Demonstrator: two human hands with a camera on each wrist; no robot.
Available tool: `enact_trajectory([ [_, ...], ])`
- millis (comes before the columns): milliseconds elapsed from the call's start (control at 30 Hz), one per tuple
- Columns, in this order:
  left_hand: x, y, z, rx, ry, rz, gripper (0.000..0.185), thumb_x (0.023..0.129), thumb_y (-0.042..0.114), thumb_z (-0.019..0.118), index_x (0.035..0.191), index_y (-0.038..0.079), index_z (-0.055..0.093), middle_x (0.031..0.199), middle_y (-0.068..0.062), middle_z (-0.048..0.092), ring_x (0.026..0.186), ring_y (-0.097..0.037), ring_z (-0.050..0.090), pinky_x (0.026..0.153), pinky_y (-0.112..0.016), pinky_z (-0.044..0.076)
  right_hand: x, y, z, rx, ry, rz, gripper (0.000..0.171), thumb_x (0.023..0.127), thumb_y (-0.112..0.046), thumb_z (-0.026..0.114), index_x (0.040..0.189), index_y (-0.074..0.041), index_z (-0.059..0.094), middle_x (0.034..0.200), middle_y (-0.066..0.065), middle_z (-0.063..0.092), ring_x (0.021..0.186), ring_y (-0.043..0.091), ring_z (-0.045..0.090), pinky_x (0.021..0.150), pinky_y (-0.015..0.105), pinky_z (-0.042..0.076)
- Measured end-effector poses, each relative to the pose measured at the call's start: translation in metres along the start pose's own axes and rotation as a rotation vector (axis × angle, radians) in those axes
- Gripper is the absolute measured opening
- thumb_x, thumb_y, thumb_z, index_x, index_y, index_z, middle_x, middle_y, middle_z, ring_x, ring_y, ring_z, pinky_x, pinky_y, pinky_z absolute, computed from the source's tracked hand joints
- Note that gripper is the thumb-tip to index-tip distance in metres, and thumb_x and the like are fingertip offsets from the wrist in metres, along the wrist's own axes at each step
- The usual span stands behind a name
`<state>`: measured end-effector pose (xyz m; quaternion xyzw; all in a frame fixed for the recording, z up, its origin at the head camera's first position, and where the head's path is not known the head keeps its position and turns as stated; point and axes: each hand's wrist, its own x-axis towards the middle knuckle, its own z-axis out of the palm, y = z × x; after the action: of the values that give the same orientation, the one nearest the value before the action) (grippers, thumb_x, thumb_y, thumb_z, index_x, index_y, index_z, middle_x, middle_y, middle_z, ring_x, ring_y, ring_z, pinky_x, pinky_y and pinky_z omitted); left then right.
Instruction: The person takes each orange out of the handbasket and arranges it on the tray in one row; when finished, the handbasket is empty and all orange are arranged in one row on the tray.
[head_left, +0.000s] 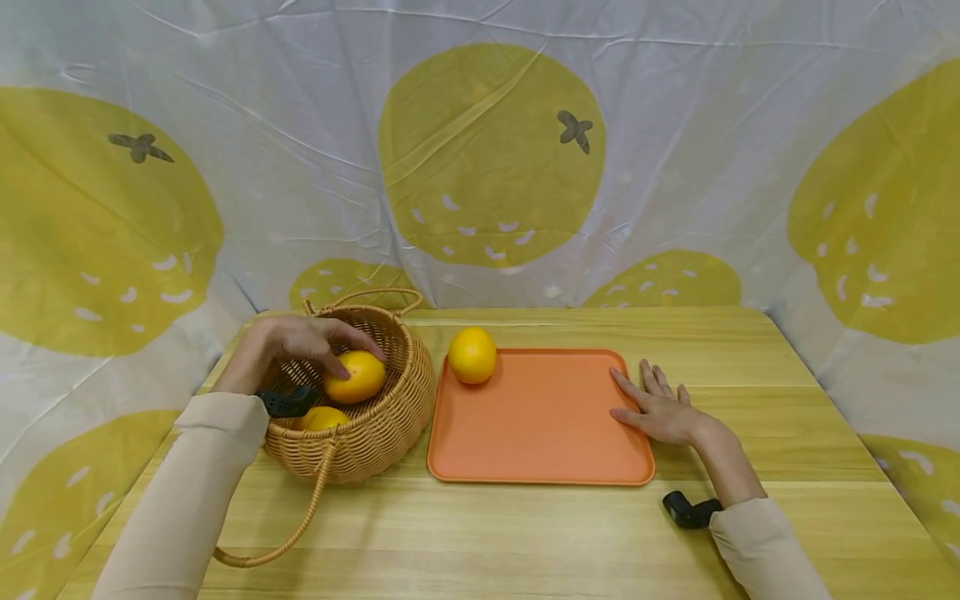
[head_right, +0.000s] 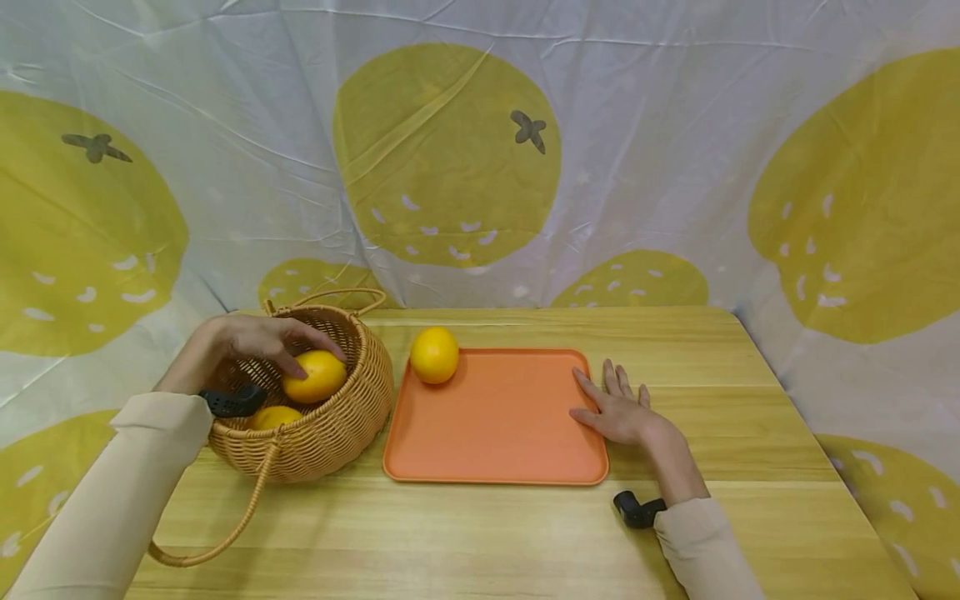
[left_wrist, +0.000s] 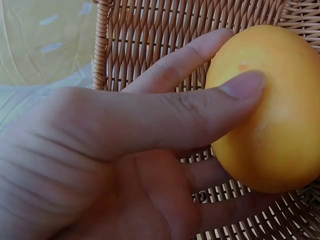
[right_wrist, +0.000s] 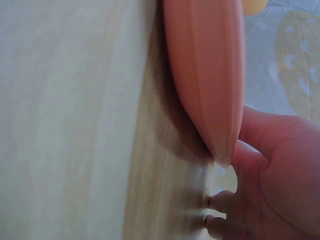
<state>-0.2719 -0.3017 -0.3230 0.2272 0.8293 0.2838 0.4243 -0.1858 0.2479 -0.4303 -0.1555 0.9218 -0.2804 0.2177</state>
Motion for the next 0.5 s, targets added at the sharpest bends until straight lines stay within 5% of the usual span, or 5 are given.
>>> enact_trajectory([
  [300, 0.0009, -0.0017, 0.0012, 0.057, -0.042, -0.015, 0.067, 0.099, 0.019, 0.069, 0.159, 0.010, 0.041, 0.167, -0.019, 0.031, 0.155, -0.039, 0.025, 0.119, -0.048, 0.032, 0.0019, 0.0008, 0.0012, -0.003, -0.002, 0.001, 0.080, 0.108, -0.048, 0.049, 0.167, -0.009, 0.013, 0.166, 0.034, -0.022, 0.152, 0.056, -0.022, 0.111, 0.079, -0.018],
  [500, 0.0049, -0.0065, 0.0016, 0.014, -0.071, -0.015, 0.067, 0.099, 0.019, 0.068, 0.160, 0.011, 0.040, 0.164, -0.019, 0.035, 0.147, -0.033, 0.036, 0.111, -0.035, 0.040, 0.0023, 0.0011, 0.0010, -0.014, 0.000, 0.003, 0.079, 0.108, -0.049, 0.049, 0.167, -0.010, 0.014, 0.166, 0.034, -0.021, 0.152, 0.056, -0.021, 0.111, 0.079, -0.016],
])
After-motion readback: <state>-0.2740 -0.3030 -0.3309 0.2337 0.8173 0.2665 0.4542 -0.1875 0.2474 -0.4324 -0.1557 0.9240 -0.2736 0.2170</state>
